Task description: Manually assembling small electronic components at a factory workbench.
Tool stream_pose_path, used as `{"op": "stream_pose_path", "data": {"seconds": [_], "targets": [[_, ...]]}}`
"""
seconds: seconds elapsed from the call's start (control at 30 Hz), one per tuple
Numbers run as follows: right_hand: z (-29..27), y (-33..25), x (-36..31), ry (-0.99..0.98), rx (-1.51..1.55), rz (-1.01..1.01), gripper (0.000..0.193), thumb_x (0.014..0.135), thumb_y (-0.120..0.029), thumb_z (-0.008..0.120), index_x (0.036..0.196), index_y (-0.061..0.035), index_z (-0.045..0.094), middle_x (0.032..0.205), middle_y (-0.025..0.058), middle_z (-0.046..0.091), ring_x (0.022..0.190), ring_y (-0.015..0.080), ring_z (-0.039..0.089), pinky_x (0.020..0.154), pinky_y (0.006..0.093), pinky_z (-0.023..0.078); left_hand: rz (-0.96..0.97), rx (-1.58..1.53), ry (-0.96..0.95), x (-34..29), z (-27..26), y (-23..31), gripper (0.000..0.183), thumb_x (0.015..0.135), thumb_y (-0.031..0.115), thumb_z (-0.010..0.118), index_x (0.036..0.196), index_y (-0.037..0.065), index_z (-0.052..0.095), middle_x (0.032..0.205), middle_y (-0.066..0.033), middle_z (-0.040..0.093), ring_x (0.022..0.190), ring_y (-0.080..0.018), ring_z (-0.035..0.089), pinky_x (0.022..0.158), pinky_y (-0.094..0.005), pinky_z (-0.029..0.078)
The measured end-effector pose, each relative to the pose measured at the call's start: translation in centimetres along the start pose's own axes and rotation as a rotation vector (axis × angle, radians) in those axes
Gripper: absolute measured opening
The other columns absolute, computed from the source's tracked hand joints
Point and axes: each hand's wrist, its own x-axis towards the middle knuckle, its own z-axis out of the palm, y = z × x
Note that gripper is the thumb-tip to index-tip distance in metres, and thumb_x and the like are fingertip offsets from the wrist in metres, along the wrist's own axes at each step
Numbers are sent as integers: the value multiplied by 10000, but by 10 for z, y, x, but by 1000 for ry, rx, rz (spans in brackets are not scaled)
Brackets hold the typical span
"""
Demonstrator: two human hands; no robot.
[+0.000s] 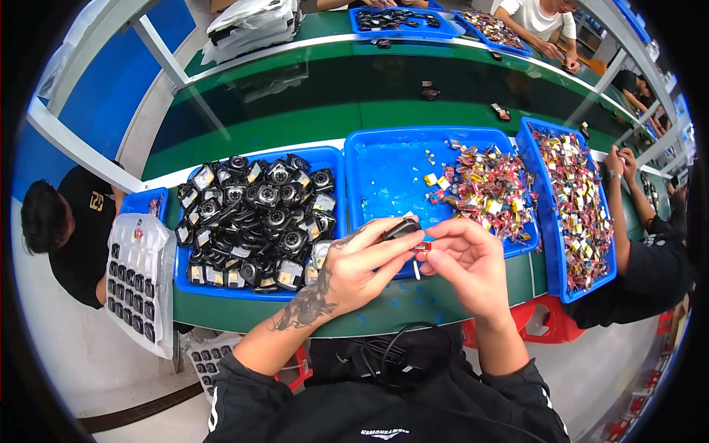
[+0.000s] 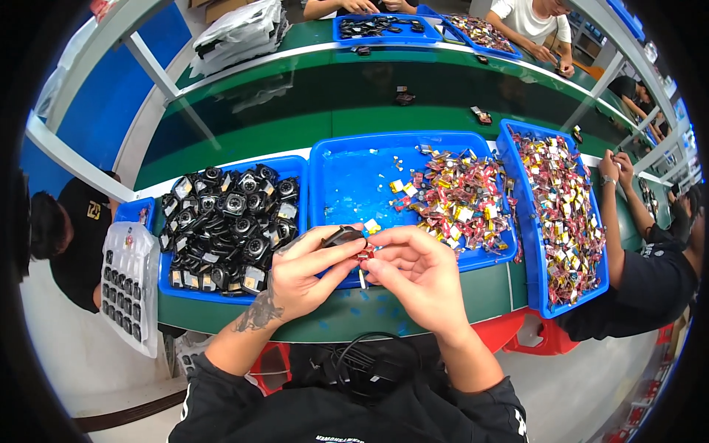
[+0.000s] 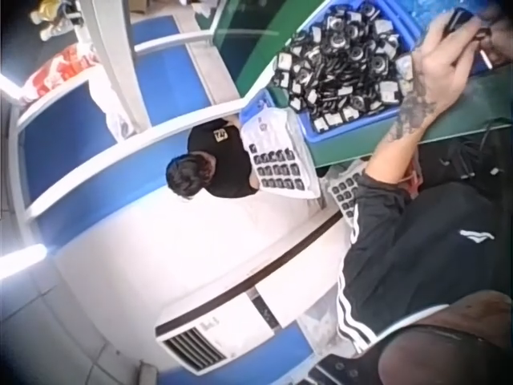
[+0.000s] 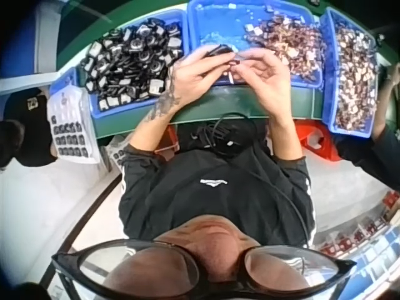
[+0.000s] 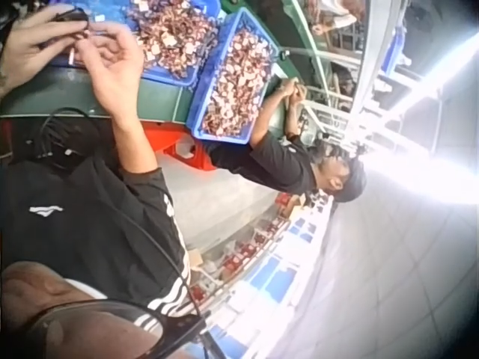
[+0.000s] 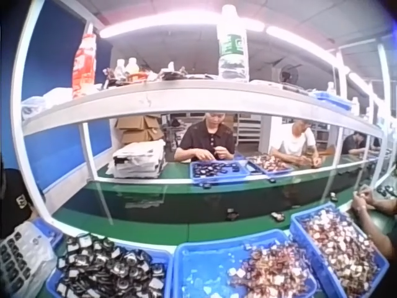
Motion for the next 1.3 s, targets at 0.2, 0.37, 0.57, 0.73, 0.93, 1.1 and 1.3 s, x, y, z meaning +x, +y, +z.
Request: {"op": "stream_pose_path", "data": {"seconds": [0.2, 0.37, 0.57, 0.73, 0.93, 1.1, 1.3], "targets": [[1, -2, 4, 71, -391, -221, 225, 824, 27, 698, 1043, 9, 649, 949, 89, 670, 821, 138, 664, 734, 261, 553, 0, 44, 23, 2, 1, 0, 303, 820, -22, 694, 1114, 49, 695, 1117, -159, 642, 931, -259, 688, 763, -312, 579], [-2, -6, 11, 32, -793, -483, 174, 802, 37, 704, 968, 7, 658, 905, 94, 660, 766, 156, 661, 718, 259, 551, 65, 140, -8, 2, -1, 1, 296, 827, -16, 689, 1118, 40, 688, 1111, -160, 644, 951, -271, 681, 784, -320, 572], [-3, -1, 10, 52, -268, -113, 75, 851, 10, 669, 897, 2, 610, 908, 68, 618, 827, 127, 616, 708, 261, 542, -214, -123, -83, 2, -4, 2, 289, 854, 39, 681, 1142, 47, 684, 1070, -153, 653, 866, -229, 684, 713, -291, 544], [-7, -1, 10, 9, -458, -175, 84, 870, -6, 655, 935, -2, 602, 945, 51, 592, 887, 117, 598, 748, 258, 536, -170, -39, -33, 0, 0, 4, 284, 813, 7, 719, 1096, 21, 701, 1046, -157, 674, 843, -206, 686, 717, -291, 540], [-12, -5, 12, -48, -303, -153, 82, 842, 25, 663, 900, -4, 614, 912, 68, 610, 845, 137, 613, 733, 264, 528, -59, 25, -36, 0, 3, 5, 274, 834, 37, 702, 1108, 38, 689, 1038, -161, 646, 794, -252, 680, 664, -305, 551], [-14, -19, 20, -139, -898, -535, 87, 807, 60, 667, 862, 18, 615, 877, 102, 626, 800, 190, 623, 694, 292, 514, 17, 140, -1, -1, 4, 4, 263, 824, 29, 705, 1086, 29, 691, 1027, -144, 644, 788, -257, 680, 647, -323, 552], [-12, -3, 10, -93, -85, -63, 100, 888, 23, 631, 968, 29, 573, 961, 64, 591, 847, 107, 587, 727, 265, 525, -471, -555, -31, -2, 6, 8, 200, 908, 41, 629, 1090, -31, 675, 960, -107, 679, 832, -163, 673, 695, -286, 563]]}}
